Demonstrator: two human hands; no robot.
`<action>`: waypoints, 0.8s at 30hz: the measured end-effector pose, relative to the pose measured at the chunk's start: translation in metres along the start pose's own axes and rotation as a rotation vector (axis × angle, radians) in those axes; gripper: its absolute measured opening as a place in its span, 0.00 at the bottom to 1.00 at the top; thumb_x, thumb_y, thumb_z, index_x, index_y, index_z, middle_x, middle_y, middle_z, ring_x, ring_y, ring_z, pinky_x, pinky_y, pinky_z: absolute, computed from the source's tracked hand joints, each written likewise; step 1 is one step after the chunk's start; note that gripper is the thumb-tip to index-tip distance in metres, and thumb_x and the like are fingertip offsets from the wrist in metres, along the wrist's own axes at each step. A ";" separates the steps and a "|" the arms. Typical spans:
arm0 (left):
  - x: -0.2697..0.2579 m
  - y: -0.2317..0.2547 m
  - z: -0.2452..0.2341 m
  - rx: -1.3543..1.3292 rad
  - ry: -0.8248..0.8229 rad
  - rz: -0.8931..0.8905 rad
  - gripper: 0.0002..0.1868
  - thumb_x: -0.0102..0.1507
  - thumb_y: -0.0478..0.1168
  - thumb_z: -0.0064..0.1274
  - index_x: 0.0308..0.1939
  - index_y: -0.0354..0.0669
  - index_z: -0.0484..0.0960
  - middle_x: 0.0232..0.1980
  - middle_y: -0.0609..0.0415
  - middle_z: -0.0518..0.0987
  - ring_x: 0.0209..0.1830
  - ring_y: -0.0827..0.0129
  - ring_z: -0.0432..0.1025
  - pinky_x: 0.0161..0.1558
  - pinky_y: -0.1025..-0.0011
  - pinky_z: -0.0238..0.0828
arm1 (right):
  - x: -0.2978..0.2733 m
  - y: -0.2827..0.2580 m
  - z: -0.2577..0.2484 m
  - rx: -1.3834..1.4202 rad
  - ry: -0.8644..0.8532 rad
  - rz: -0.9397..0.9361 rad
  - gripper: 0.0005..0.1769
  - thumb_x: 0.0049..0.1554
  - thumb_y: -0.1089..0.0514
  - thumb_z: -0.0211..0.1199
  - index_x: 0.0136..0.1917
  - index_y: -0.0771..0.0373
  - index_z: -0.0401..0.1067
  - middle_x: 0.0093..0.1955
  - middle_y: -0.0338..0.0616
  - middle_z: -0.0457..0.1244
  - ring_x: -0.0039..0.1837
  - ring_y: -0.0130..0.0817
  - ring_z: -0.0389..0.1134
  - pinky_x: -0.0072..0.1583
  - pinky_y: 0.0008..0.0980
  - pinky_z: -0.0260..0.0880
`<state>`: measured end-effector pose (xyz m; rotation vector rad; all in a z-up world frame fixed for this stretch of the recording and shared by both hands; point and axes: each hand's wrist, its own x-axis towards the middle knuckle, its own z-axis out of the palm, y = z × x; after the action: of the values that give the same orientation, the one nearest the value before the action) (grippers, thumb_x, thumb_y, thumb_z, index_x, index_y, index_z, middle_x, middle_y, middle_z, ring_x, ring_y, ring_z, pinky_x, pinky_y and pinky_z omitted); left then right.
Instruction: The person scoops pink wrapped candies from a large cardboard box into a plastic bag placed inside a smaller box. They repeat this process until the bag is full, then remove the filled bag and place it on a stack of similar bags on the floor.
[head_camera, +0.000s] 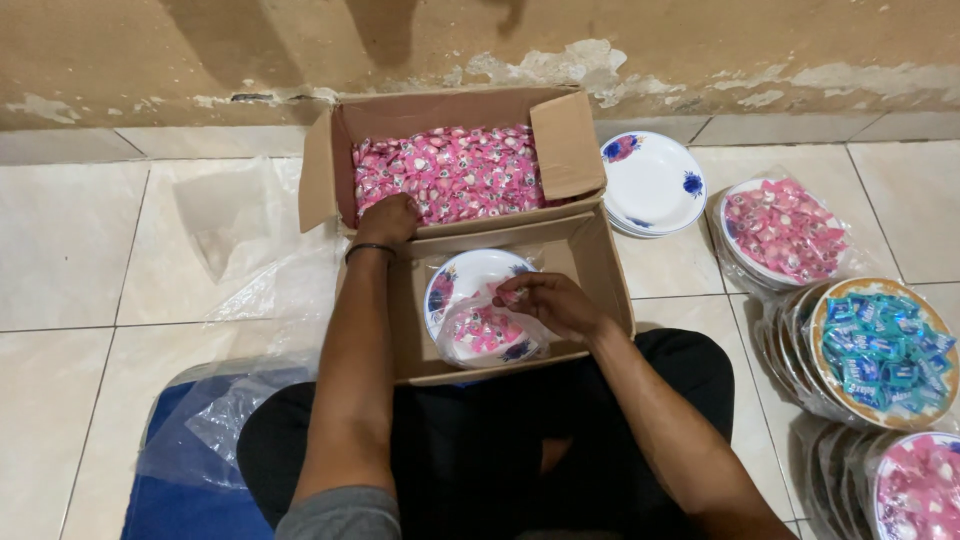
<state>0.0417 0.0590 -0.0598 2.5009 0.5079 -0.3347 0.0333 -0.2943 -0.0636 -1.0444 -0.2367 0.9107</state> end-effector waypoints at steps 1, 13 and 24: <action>0.011 -0.002 0.005 0.000 0.004 0.004 0.26 0.65 0.48 0.36 0.64 0.49 0.79 0.61 0.41 0.79 0.67 0.44 0.70 0.68 0.49 0.63 | 0.000 0.002 -0.002 -0.003 0.000 -0.005 0.21 0.51 0.76 0.49 0.56 0.80 0.74 0.54 0.61 0.68 0.55 0.48 0.73 0.59 0.39 0.78; 0.052 0.021 0.019 0.081 -0.208 -0.003 0.31 0.62 0.42 0.43 0.72 0.52 0.72 0.71 0.42 0.73 0.73 0.46 0.64 0.71 0.49 0.59 | -0.001 0.001 -0.021 0.068 -0.010 0.041 0.21 0.53 0.76 0.48 0.58 0.82 0.72 0.57 0.57 0.65 0.53 0.45 0.74 0.59 0.39 0.77; 0.044 -0.007 0.008 -0.405 0.049 0.026 0.22 0.64 0.40 0.50 0.63 0.52 0.79 0.31 0.46 0.85 0.34 0.62 0.83 0.44 0.66 0.78 | -0.002 0.003 -0.017 0.033 0.018 0.023 0.20 0.52 0.75 0.51 0.57 0.81 0.74 0.55 0.56 0.66 0.52 0.45 0.74 0.59 0.40 0.78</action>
<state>0.0776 0.0720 -0.0845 2.1247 0.5056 -0.1424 0.0404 -0.3061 -0.0747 -1.0263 -0.1949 0.9224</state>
